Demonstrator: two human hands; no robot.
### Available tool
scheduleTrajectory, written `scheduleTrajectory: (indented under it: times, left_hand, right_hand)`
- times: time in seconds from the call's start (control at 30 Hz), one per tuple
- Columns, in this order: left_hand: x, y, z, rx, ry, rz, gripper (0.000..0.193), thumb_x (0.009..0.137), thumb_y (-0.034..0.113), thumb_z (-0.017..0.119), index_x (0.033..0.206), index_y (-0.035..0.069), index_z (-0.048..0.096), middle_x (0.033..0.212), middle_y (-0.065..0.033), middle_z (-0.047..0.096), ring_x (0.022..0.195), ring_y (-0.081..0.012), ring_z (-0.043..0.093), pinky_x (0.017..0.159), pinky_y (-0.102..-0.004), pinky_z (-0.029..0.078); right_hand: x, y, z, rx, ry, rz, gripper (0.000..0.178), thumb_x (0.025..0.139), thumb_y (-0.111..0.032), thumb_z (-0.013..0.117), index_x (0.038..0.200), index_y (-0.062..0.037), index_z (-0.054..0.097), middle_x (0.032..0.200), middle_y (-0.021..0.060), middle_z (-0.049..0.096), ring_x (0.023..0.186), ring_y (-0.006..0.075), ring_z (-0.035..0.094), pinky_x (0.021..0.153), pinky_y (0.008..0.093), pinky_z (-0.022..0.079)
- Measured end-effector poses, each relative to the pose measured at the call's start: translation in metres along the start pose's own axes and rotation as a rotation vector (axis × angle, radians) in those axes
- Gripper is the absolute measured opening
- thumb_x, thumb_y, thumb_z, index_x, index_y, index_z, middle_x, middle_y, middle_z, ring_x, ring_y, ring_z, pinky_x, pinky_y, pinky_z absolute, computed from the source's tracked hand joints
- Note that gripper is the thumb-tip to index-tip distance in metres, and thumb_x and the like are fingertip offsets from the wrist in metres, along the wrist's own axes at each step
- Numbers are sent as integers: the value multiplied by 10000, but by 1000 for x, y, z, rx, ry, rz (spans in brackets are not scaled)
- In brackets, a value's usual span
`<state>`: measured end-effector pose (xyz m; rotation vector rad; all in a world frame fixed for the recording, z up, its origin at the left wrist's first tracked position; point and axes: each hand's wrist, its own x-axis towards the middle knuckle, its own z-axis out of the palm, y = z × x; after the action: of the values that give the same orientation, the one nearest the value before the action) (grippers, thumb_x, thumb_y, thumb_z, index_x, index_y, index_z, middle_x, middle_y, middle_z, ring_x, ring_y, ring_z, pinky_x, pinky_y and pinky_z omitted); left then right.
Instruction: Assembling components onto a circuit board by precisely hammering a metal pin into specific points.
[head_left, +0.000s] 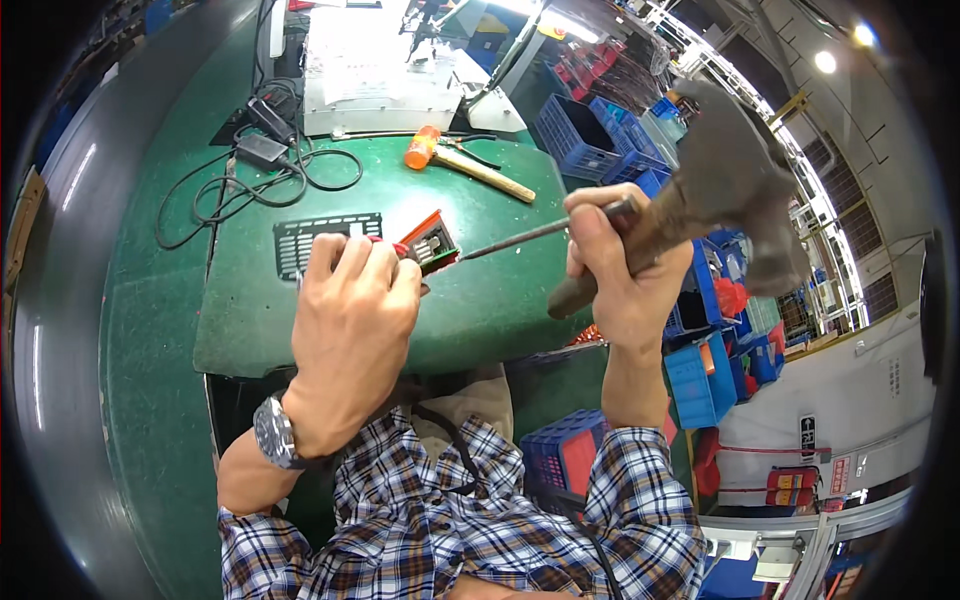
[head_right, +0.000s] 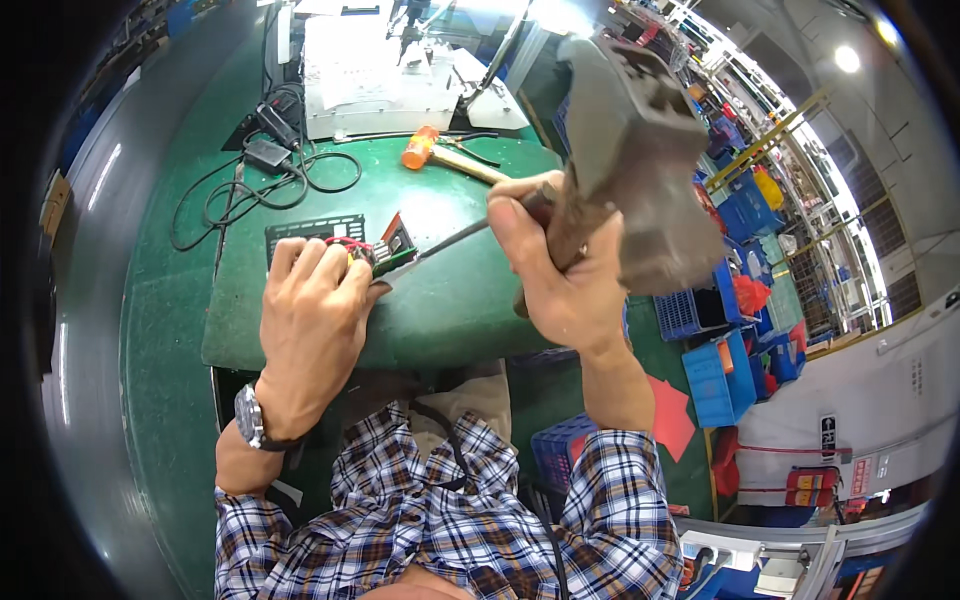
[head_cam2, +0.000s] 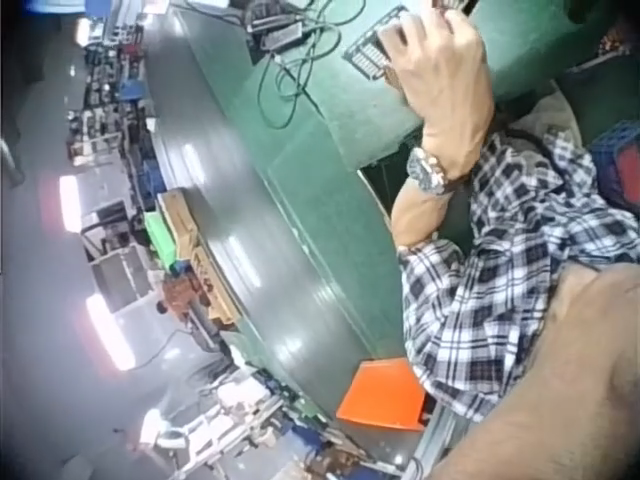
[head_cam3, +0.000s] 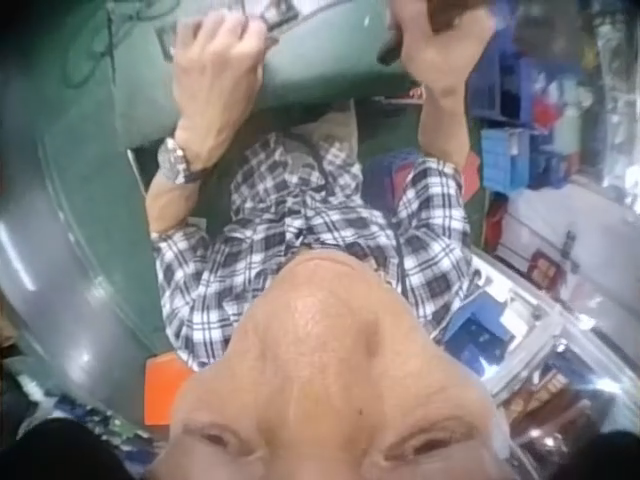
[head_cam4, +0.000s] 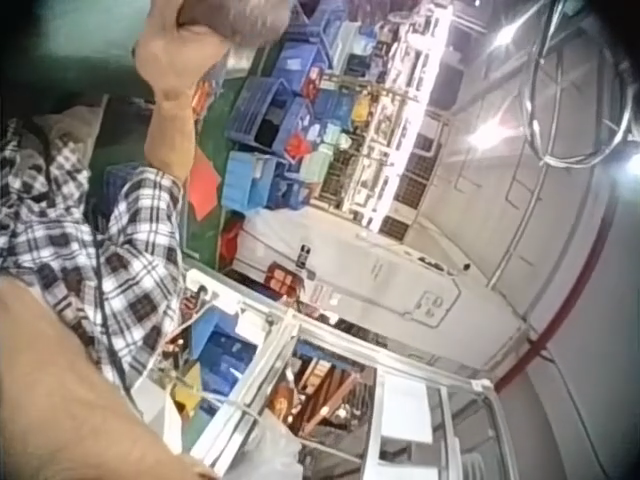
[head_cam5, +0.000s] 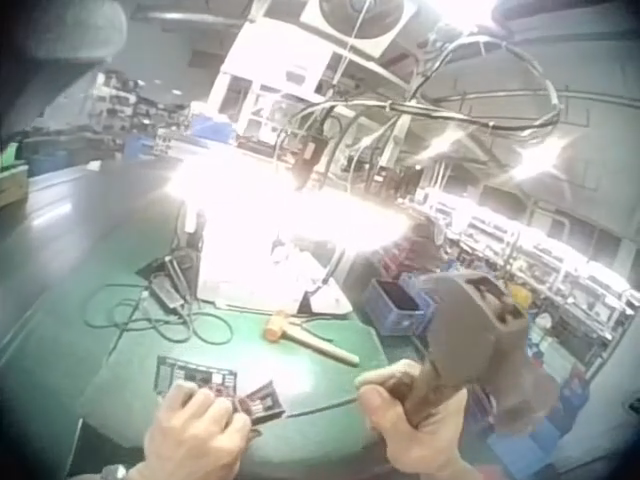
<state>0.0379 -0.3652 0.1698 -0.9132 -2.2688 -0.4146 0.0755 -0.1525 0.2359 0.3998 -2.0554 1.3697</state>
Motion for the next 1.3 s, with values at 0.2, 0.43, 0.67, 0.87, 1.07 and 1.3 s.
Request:
scheduleTrajectory:
  times: [0.2, 0.43, 0.67, 0.87, 1.07, 1.3]
  left_hand:
    - [-5, 14, -1, -44, -34, -68, 208, 754, 155, 757, 757, 53, 576, 781, -62, 529, 809, -257, 525, 764, -392, 427]
    - [-7, 19, -2, -42, -90, -105, 238, 755, 174, 764, 737, 64, 554, 770, -61, 497, 778, -258, 491, 722, -401, 404]
    - [4, 17, -2, -80, -30, -160, 213, 722, 157, 756, 797, 50, 588, 795, -68, 495, 808, -256, 516, 754, -390, 413]
    - [36, 8, 0, -33, 93, -92, 328, 767, 43, 680, 1086, 48, 604, 993, -117, 582, 1058, -286, 578, 904, -415, 440]
    - [62, -19, 9, -602, -74, 28, 304, 830, 7, 658, 1132, 1, 627, 1044, -193, 658, 1030, -380, 612, 932, -443, 467]
    - [76, -24, 24, -730, -127, 16, 198, 948, 38, 553, 1124, -18, 625, 964, -261, 657, 956, -451, 616, 889, -489, 497]
  right_hand:
    - [-22, 8, -9, 3, 54, 28, 169, 952, -86, 627, 937, 83, 619, 693, 68, 571, 552, 103, 527, 515, 255, 465]
    - [-42, 8, -5, -104, 169, 0, 222, 947, -166, 606, 958, 55, 593, 746, 80, 548, 623, 107, 528, 558, 282, 499]
    - [-33, 8, -8, -158, 116, -40, 221, 946, -152, 609, 962, 68, 620, 731, 83, 566, 592, 113, 536, 548, 262, 491]
    - [8, 22, 8, -9, 34, -179, 117, 966, -38, 607, 954, 67, 656, 721, 52, 617, 559, 80, 555, 508, 221, 427]
    - [39, 23, 19, -69, -11, -148, 139, 958, -82, 643, 936, 50, 681, 673, 18, 603, 545, 48, 529, 490, 214, 389]
    - [49, 45, 19, -34, -14, -263, 186, 963, -153, 674, 928, 29, 693, 602, -25, 573, 521, 30, 505, 462, 218, 353]
